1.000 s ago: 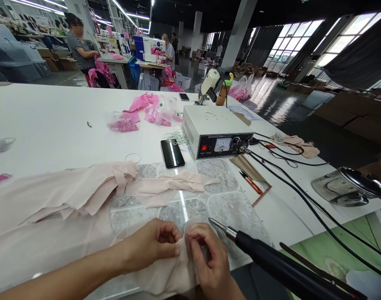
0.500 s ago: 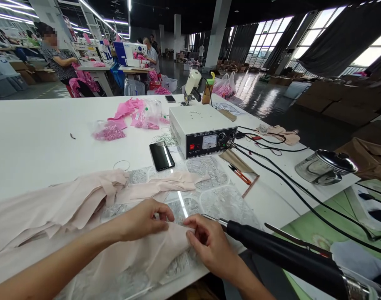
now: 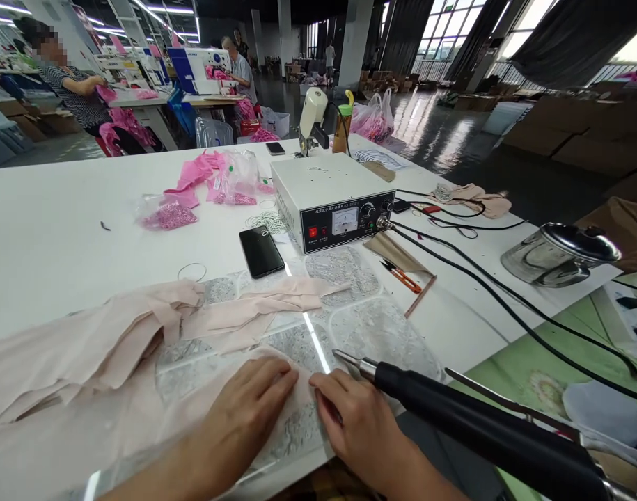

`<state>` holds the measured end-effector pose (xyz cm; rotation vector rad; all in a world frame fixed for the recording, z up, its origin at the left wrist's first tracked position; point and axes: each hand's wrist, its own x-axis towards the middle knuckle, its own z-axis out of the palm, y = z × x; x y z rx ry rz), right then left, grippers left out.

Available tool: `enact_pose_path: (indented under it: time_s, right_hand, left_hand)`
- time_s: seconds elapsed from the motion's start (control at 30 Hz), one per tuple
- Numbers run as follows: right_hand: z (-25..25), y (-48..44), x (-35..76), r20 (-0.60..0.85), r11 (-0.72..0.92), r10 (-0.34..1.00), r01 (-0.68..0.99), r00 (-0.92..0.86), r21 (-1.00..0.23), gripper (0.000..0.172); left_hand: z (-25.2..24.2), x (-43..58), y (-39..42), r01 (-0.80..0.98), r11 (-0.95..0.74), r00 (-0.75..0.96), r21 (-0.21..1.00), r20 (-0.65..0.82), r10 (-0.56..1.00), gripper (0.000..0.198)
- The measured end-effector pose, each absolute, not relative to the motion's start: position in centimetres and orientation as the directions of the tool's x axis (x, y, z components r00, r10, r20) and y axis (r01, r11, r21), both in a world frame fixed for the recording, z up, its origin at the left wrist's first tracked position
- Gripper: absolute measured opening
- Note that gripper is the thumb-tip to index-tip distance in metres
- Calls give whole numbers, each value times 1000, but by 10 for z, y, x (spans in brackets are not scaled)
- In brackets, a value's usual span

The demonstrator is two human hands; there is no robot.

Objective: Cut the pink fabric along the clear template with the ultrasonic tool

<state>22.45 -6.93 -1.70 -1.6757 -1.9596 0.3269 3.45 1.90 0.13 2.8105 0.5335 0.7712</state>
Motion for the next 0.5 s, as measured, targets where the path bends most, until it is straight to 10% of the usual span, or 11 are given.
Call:
enact_pose_path:
  time_s: [0.5]
  right_hand:
    - [-19,-74,232,357,361,895,905,-269,-224,37]
  left_hand:
    - [-14,17,33,203,-978,921,55,328,210,38]
